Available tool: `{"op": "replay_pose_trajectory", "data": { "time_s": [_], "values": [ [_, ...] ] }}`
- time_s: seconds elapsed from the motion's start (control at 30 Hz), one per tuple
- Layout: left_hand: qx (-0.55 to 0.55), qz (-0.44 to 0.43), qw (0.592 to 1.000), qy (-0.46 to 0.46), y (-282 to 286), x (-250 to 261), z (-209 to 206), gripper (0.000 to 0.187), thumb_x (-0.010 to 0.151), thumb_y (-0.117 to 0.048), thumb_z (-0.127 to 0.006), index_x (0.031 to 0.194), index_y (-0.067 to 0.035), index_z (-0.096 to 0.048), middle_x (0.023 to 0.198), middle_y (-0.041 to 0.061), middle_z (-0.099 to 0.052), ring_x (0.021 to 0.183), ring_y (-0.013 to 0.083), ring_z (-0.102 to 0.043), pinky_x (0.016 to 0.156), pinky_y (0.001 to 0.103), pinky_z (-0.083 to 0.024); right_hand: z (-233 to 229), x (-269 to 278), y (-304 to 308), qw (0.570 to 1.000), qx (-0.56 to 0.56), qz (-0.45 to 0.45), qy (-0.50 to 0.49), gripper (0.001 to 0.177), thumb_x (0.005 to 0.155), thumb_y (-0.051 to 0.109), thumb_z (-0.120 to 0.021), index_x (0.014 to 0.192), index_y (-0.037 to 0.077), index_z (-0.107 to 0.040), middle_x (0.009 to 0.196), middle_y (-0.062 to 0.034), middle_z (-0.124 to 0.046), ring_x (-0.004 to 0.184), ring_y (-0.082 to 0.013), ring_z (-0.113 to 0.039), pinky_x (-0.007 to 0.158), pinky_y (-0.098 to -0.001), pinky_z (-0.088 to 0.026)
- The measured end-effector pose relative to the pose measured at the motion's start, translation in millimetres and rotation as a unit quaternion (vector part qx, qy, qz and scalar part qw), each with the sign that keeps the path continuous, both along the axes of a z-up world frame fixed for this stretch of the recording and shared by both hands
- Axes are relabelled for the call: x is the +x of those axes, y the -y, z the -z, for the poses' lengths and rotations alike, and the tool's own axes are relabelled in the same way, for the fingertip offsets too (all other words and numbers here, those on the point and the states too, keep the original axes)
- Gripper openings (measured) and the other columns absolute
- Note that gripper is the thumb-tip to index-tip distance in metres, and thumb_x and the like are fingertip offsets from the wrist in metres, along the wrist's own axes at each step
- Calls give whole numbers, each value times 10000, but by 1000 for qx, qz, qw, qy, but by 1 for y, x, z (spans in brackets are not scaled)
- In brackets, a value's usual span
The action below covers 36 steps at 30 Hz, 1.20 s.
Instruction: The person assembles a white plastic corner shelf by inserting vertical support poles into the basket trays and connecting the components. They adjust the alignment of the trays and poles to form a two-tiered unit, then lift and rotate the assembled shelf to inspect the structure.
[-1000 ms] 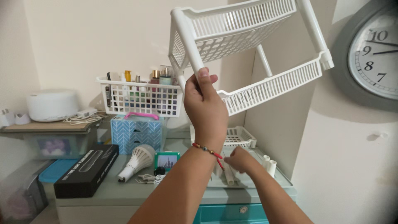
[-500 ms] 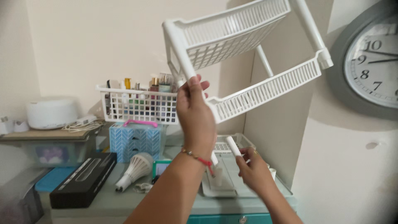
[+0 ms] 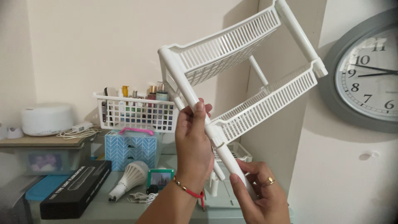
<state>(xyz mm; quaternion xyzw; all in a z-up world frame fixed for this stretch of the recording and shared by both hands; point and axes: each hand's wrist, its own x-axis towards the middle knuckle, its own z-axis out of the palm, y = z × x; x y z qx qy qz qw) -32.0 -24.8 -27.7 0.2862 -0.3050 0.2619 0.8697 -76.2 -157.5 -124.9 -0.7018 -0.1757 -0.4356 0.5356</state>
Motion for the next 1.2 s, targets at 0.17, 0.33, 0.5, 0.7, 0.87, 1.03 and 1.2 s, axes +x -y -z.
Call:
{"op": "replay_pose_trajectory", "data": {
  "time_s": [0.17, 0.33, 0.5, 0.7, 0.87, 1.03, 1.2],
  "values": [
    [20, -11, 1000, -2, 6, -6, 6, 379, 979, -328, -603, 1165, 1, -574, 1099, 100, -647, 1049, 122, -596, 957, 295, -510, 5, 8, 1, 997, -38, 40, 62, 274, 838, 125, -803, 1074, 33, -697, 876, -72, -750, 738, -110, -711, 633, -251, -572],
    [46, -19, 999, 0, 6, -10, 10, 362, 987, -328, -599, 1168, -15, -575, 1078, 90, -655, 990, 111, -591, 915, 278, -516, 3, 7, -11, 992, -32, 93, 83, 314, 785, 170, -820, 1032, 31, -684, 818, -96, -786, 737, -122, -776, 653, -273, -606],
    [58, -23, 998, -6, 9, -11, 9, 333, 1006, -320, -591, 1132, -11, -583, 1026, 83, -668, 937, 99, -597, 868, 261, -522, 2, 4, -16, 989, -26, 116, 86, 288, 840, 190, -779, 1047, 16, -680, 855, -119, -797, 751, -140, -775, 691, -285, -598],
    [74, 2, 997, 4, 13, -8, 14, 307, 1022, -305, -606, 1105, -9, -606, 975, 69, -651, 873, 103, -580, 804, 266, -517, 4, 3, -16, 992, -49, 118, 7, 340, 863, 238, -719, 1146, 49, -715, 728, -113, -773, 570, -121, -711, 560, -294, -555],
    [107, -6, 994, -21, 13, -9, 17, 327, 999, -324, -595, 1098, -16, -645, 959, 47, -676, 871, 79, -602, 801, 244, -529, 6, 7, -11, 999, -15, 42, -26, 345, 907, 255, -682, 1180, 51, -729, 659, -56, -686, 577, -80, -601, 533, -239, -479],
    [130, -35, 991, -21, 11, -9, 16, 353, 1013, -337, -594, 1089, 0, -669, 933, 47, -669, 840, 87, -566, 761, 250, -511, 2, 5, -5, 993, 35, -44, -105, 345, 913, 256, -655, 1171, 48, -750, 631, -16, -613, 529, -69, -483, 472, -231, -369],
    [132, -24, 991, 0, 7, -10, 15, 370, 1006, -337, -592, 1135, 2, -664, 956, 39, -682, 864, 82, -596, 787, 243, -526, 3, 10, -4, 963, 122, -170, -171, 339, 933, 228, -638, 1155, 6, -763, 640, -12, -587, 507, -76, -426, 453, -233, -321]
  ]
}}
